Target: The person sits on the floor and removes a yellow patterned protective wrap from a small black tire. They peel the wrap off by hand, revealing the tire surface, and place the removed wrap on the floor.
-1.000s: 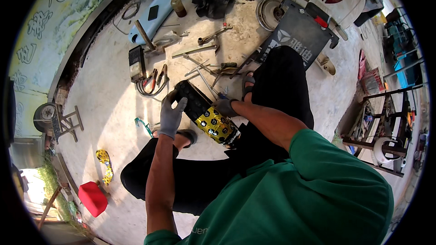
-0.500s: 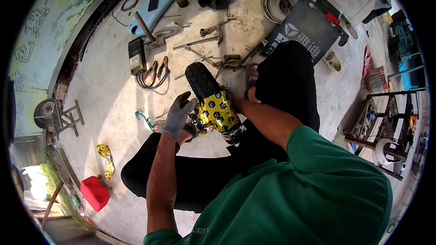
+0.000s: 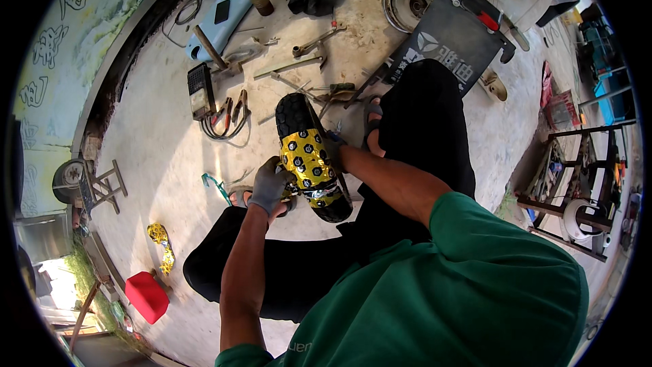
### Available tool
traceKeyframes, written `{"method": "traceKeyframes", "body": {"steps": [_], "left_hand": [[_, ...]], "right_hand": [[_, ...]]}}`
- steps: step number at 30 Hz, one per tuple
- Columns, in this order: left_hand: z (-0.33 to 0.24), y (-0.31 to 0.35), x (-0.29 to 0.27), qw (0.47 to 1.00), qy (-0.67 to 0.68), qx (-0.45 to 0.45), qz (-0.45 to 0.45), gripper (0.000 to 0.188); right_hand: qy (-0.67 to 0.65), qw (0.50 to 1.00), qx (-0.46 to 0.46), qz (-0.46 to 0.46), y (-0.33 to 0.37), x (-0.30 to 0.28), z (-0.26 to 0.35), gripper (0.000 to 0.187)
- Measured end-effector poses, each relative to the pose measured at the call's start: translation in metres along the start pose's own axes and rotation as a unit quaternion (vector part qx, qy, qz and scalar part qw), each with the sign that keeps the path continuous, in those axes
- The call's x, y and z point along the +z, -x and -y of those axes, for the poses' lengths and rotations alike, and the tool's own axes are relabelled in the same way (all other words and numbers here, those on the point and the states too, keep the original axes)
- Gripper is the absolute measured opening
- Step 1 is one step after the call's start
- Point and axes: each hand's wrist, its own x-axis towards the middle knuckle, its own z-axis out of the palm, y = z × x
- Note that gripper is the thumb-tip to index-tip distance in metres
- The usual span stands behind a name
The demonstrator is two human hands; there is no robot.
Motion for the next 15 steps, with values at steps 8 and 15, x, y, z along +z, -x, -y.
{"method": "traceKeyframes", "body": {"steps": [8,15], "left_hand": [[-0.023,0.016,-0.023,0.961,-0.177,0.086,-0.193,0.029],[-0.029,0.019,-0.014,0.954,-0.185,0.127,-0.200,0.030]], "right_hand": [[0.038,0.999,-0.017,-0.031,0.065,0.150,0.017,0.050],[0.124,0.977,-0.153,-0.086,0.072,0.165,0.020,0.042]]}}
